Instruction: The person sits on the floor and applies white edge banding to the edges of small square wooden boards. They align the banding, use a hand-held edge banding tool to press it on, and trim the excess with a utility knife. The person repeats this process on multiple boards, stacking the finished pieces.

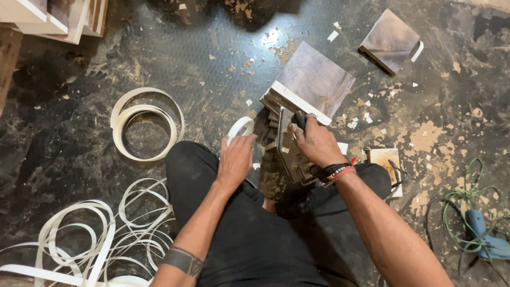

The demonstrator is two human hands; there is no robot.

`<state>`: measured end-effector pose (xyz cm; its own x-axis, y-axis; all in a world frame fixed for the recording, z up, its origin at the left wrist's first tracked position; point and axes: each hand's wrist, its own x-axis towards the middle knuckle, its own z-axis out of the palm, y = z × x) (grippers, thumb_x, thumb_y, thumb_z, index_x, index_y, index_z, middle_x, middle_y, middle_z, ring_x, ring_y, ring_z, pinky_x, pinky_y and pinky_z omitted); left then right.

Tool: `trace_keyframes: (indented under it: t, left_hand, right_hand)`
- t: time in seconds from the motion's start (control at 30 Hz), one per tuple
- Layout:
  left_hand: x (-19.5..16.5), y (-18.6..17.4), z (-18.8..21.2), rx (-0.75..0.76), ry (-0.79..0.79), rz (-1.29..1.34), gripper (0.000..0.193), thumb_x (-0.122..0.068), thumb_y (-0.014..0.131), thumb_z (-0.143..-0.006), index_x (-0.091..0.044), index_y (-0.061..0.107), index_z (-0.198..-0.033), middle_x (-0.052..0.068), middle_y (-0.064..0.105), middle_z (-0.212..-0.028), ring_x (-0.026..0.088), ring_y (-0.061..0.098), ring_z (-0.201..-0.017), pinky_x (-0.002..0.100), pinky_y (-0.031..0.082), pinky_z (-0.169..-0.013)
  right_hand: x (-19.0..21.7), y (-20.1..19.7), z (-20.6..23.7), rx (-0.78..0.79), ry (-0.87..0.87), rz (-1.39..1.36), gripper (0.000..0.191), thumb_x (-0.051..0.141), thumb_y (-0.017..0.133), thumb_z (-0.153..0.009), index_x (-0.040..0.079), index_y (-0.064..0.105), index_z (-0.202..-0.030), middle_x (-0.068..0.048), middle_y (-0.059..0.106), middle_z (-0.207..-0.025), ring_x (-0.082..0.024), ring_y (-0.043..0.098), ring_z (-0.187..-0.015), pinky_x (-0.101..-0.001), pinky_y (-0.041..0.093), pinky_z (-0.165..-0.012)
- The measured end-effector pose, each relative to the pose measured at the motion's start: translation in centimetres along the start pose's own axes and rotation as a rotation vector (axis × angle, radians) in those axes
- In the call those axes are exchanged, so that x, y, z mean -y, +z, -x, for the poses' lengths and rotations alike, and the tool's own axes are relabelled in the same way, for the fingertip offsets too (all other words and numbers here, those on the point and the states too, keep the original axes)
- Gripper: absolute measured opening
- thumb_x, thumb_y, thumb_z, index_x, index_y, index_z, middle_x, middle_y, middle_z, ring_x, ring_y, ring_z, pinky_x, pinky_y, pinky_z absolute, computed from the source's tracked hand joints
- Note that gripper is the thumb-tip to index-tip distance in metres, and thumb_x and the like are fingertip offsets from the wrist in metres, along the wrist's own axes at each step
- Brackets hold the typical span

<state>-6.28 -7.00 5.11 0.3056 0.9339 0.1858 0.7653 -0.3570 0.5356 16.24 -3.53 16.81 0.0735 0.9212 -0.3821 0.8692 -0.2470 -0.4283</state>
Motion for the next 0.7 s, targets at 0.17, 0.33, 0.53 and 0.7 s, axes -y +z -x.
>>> trace_keyframes:
  t: [0.17,0.33,0.53,0.7]
  left_hand:
    - [-2.8,-0.2,-0.4,-0.062,0.015,0.18,0.032,-0.007,0.067,-0.091,-0.003,0.062,-0.122,0.014,0.067,-0.114,0.031,0.062,-0.115,0.049,0.043,-0.107]
    - [-4.5,-0.6,-1.5,-0.117,0.287,0.001,0.027,-0.015,0.072,-0.09,-0.008,0.066,-0.115,0.009,0.067,-0.12,0.027,0.058,-0.121,0.048,0.04,-0.107]
    - [-3.7,-0.3,-2.5,-0.06,0.377,-0.059,0.022,-0.021,0.076,-0.086,-0.012,0.07,-0.104,0.004,0.066,-0.116,0.025,0.057,-0.119,0.054,0.038,-0.11]
    - [-3.1,-0.4,-2.8,-0.071,0.37,-0.061,0.012,-0.02,0.075,-0.086,-0.013,0.07,-0.095,0.005,0.066,-0.116,0.026,0.058,-0.12,0.053,0.038,-0.111]
  right_hand:
    - [-0.4,-0.6,0.5,0.039,0.061,0.005,0.048,0.043,0.051,-0.1,-0.001,0.051,-0.12,-0.036,0.068,-0.098,-0.055,0.066,-0.095,-0.0589,0.05,-0.087]
    - [-1.9,-1.3,1.4,0.021,0.039,0.004,0.047,0.042,0.053,-0.098,-0.001,0.053,-0.117,-0.034,0.07,-0.096,-0.053,0.066,-0.094,-0.0584,0.05,-0.085]
    - [-4.9,-2.6,1.9,0.005,0.1,0.055,0.049,0.045,0.054,-0.098,-0.002,0.056,-0.113,-0.033,0.07,-0.096,-0.053,0.066,-0.094,-0.0592,0.049,-0.085]
    - [-7.7,-3.9,2.4,0.005,0.123,0.046,0.047,0.043,0.054,-0.097,-0.001,0.057,-0.112,-0.032,0.069,-0.098,-0.052,0.065,-0.094,-0.0588,0.049,-0.084]
